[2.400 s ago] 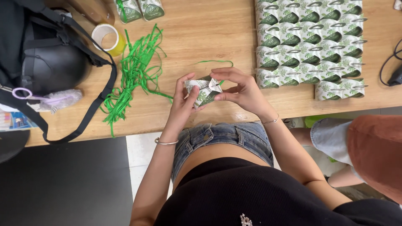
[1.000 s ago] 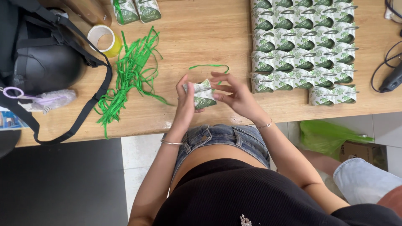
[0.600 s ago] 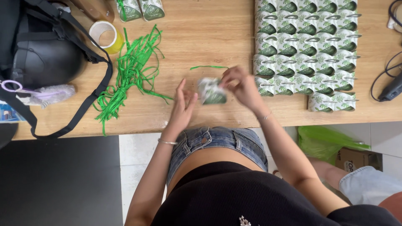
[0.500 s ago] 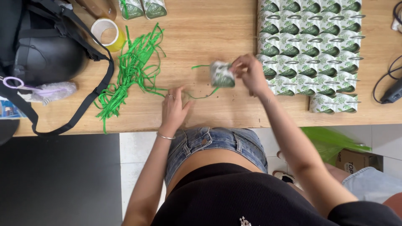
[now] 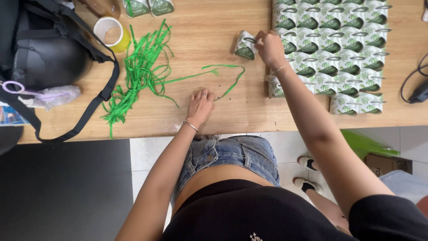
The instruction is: The recorder is placing small items into decorative flower-shaped paper boxes and securing them with green ribbons.
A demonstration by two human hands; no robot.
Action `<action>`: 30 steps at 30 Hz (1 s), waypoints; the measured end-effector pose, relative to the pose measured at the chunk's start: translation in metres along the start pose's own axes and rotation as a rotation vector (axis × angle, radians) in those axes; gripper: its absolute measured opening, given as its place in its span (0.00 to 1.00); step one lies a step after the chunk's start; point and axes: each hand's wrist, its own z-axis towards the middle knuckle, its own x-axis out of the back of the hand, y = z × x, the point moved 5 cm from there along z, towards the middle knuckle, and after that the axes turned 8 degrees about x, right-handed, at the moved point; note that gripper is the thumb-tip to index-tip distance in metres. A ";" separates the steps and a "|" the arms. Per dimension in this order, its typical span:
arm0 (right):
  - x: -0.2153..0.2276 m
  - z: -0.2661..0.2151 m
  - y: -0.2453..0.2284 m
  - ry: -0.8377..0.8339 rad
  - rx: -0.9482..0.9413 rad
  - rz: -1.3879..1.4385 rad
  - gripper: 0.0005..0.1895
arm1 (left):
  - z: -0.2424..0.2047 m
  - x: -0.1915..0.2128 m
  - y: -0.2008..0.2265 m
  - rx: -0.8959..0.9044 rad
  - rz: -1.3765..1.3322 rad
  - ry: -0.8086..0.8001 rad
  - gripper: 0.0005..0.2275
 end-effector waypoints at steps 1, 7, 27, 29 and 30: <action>0.010 -0.010 -0.016 0.004 -0.009 -0.005 0.13 | 0.000 -0.010 -0.003 -0.010 -0.002 -0.003 0.18; 0.051 -0.083 -0.104 0.051 -0.079 0.077 0.24 | -0.019 -0.008 0.009 -0.025 0.090 -0.143 0.07; 0.059 -0.171 -0.157 -0.207 -0.406 0.966 0.08 | 0.031 0.146 0.087 -0.171 -0.772 -0.324 0.08; 0.063 -0.176 -0.141 -0.083 -0.543 0.945 0.08 | 0.071 0.143 0.089 -0.174 -0.641 -0.223 0.10; 0.066 -0.181 -0.130 0.032 -0.677 0.922 0.08 | 0.091 0.144 0.089 -0.168 -0.512 -0.117 0.12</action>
